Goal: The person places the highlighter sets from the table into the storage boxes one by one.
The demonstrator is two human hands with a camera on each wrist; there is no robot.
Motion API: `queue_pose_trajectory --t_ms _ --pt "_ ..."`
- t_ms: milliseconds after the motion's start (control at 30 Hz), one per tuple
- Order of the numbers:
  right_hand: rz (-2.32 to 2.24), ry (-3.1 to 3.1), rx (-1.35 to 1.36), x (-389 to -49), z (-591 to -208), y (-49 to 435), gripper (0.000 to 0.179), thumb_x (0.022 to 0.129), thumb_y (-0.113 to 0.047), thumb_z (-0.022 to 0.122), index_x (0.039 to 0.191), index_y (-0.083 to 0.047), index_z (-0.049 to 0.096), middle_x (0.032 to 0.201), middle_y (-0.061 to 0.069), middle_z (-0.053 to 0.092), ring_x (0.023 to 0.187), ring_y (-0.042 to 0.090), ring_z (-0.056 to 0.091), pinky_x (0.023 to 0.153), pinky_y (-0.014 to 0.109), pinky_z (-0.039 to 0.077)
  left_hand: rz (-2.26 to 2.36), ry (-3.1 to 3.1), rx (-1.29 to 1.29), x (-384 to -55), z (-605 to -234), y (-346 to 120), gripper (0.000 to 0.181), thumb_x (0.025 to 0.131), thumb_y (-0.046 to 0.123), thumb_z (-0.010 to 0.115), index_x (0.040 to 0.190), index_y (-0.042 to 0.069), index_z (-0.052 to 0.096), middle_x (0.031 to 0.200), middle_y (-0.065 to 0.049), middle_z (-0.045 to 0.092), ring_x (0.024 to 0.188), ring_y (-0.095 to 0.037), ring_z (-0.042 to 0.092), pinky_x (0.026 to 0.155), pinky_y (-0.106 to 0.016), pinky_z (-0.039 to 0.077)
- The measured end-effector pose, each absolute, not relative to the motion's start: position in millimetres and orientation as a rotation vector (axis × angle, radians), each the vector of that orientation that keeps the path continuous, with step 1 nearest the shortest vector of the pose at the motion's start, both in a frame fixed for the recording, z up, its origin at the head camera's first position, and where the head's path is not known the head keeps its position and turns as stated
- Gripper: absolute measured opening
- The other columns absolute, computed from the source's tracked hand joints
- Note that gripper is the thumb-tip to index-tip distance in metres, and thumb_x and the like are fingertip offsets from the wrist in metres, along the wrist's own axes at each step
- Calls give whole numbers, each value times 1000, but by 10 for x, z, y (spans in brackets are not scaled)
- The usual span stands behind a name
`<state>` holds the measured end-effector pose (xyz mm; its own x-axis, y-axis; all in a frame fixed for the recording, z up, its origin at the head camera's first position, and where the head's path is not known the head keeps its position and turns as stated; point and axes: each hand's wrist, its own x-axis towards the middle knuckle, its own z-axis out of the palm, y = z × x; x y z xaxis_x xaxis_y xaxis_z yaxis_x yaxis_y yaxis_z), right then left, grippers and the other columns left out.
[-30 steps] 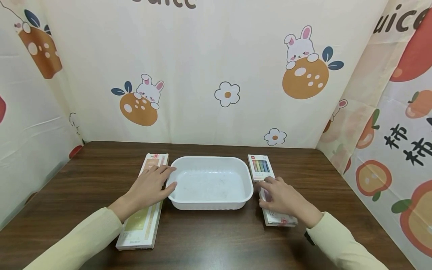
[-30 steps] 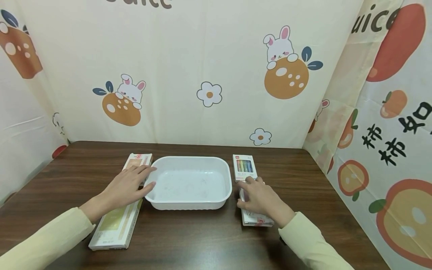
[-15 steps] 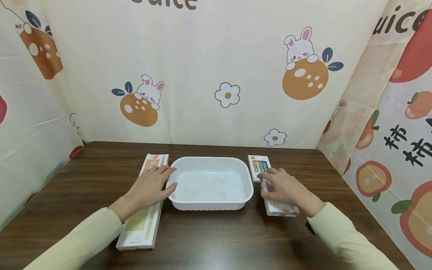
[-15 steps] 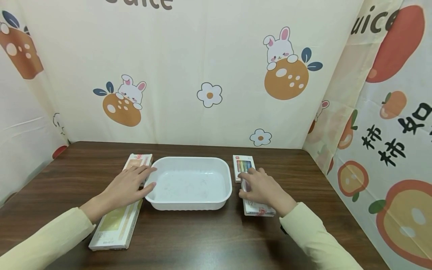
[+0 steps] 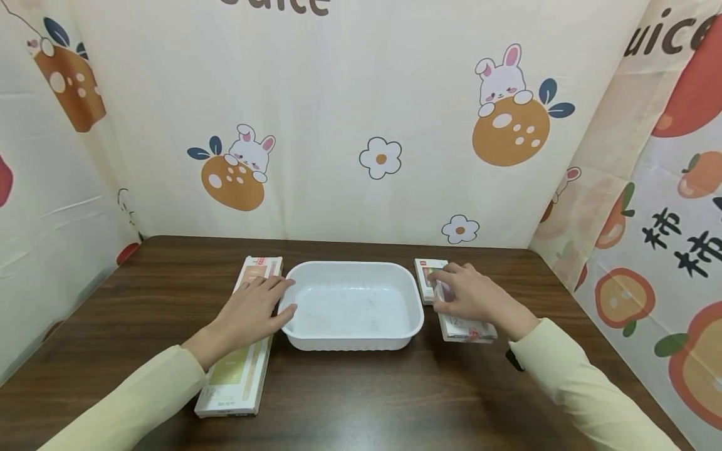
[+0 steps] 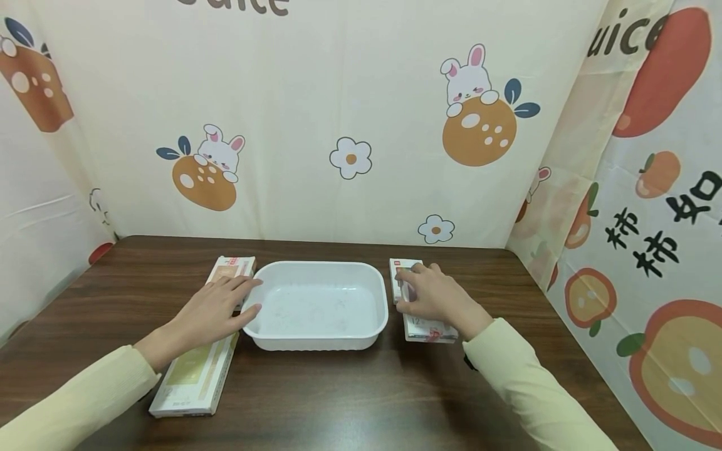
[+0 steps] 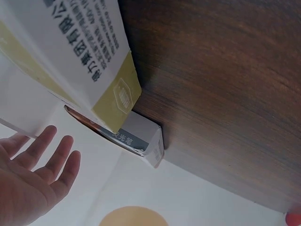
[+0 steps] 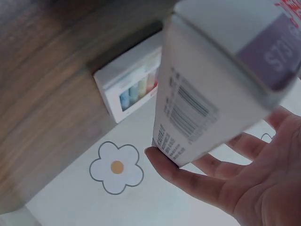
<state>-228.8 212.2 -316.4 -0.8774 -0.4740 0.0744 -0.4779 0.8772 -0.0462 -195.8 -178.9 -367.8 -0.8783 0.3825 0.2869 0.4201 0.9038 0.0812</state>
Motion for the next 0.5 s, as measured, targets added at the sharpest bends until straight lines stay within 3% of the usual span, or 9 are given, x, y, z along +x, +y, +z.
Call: queue_pose_trajectory --t_ms 500 --pt "113 -2955 834 -2403 -2996 1855 42 74 -35 63 114 -21 61 110 7 59 88 27 51 69 38 45 -194 -2809 -603 -1948 -3663 -1781 51 88 46 47 125 11 54 121 -10 57 114 -35 51 92 -52 38"
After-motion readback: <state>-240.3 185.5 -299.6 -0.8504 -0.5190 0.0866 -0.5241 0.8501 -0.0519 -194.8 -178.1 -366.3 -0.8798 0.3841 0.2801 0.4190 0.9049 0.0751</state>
